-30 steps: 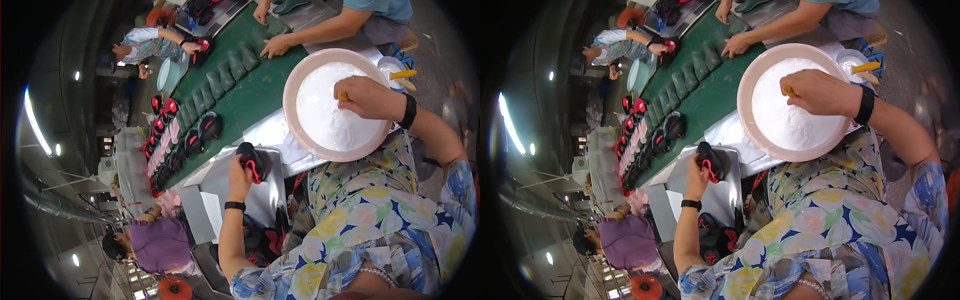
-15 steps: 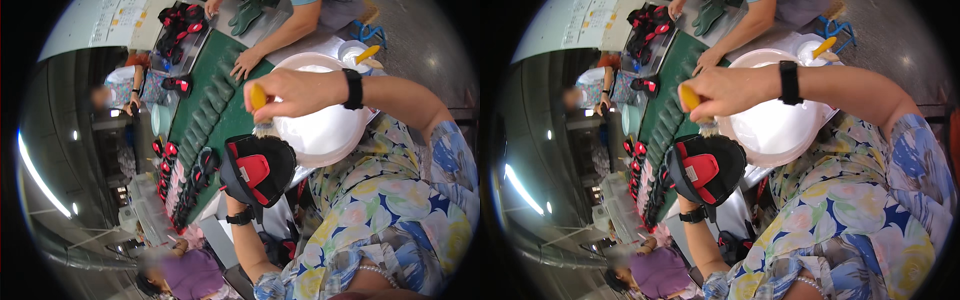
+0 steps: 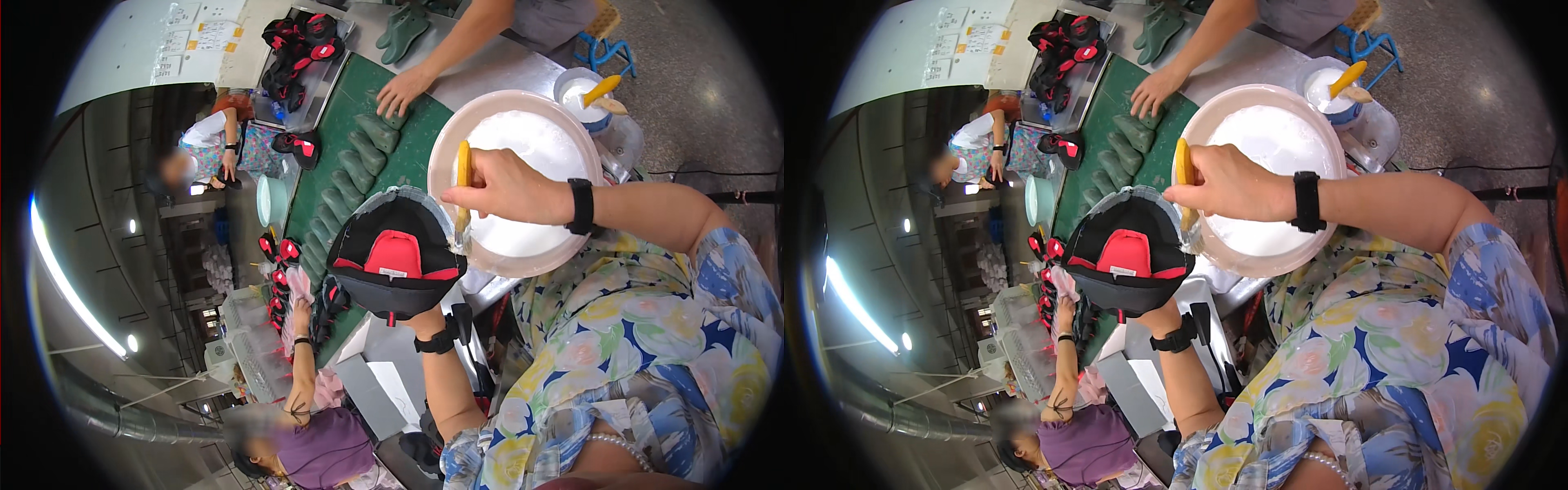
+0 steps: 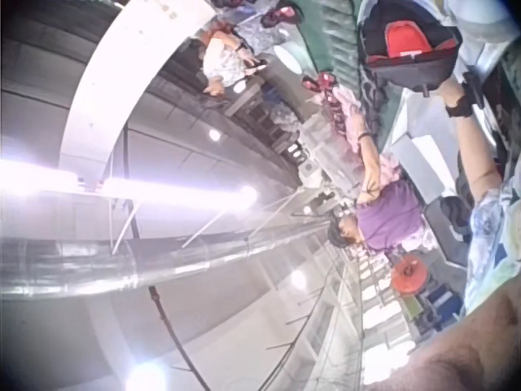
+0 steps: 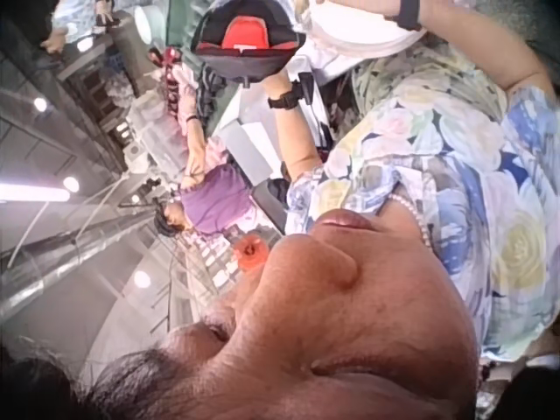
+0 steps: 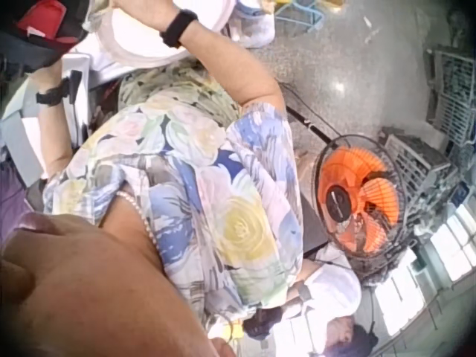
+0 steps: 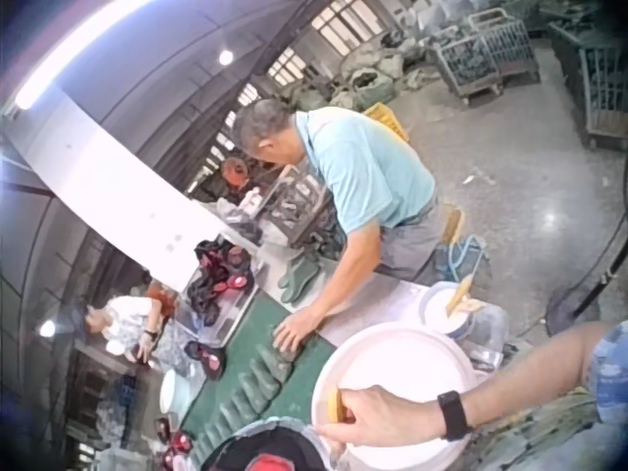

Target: Applying white adhesive or primer to the interior edges of black shoe uppers using a brush.

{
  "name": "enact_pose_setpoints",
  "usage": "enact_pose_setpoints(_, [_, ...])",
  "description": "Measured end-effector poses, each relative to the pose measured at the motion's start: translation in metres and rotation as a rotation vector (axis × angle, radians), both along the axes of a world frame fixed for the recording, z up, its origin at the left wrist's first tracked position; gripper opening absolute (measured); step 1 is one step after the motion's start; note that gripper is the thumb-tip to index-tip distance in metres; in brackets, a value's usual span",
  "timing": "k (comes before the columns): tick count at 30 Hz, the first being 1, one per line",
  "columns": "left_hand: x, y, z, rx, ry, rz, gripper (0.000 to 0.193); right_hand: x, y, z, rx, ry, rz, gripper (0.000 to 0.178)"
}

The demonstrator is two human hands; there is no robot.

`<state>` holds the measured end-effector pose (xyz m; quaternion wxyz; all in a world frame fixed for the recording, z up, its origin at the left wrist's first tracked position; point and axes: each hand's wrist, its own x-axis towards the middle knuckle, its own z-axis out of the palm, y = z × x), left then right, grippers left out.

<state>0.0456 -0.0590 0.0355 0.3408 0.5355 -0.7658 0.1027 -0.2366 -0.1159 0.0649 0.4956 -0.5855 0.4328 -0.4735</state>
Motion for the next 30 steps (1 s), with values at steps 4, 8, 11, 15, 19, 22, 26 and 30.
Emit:
enact_pose_setpoints(4, [0.011,-0.006,-0.005,0.258,0.33,-0.081,0.069,0.001,0.007,0.001,0.121,-0.107,0.059,0.038])
enact_pose_setpoints(8, [0.029,-0.005,-0.012,0.504,0.661,-0.146,0.068,-0.001,0.017,0.01,0.018,-0.039,0.123,0.037])
enact_pose_setpoints(11, [0.042,-0.009,-0.027,0.694,0.925,-0.206,0.068,-0.013,0.015,0.007,-0.202,-0.032,0.084,0.033])
enact_pose_setpoints(15, [0.043,0.005,-0.04,0.944,1.125,-0.245,0.066,-0.022,0.009,0.008,-0.525,-0.042,0.136,0.021])
enact_pose_setpoints(19, [0.019,0.021,-0.062,0.999,1.028,-0.253,0.065,0.003,0.012,0.014,-0.926,-0.188,0.327,0.018])
enact_pose_setpoints(22, [-0.003,0.029,-0.077,0.947,0.976,-0.268,0.066,0.024,0.007,0.019,-1.14,-0.146,0.364,0.017])
enact_pose_setpoints(26, [-0.003,0.036,-0.074,0.868,0.919,-0.288,0.067,0.013,-0.007,0.009,-0.988,0.162,0.353,0.016])
enact_pose_setpoints(30, [0.003,0.039,-0.064,0.773,0.871,-0.277,0.069,0.0,-0.014,0.008,-0.663,0.24,0.332,0.019])
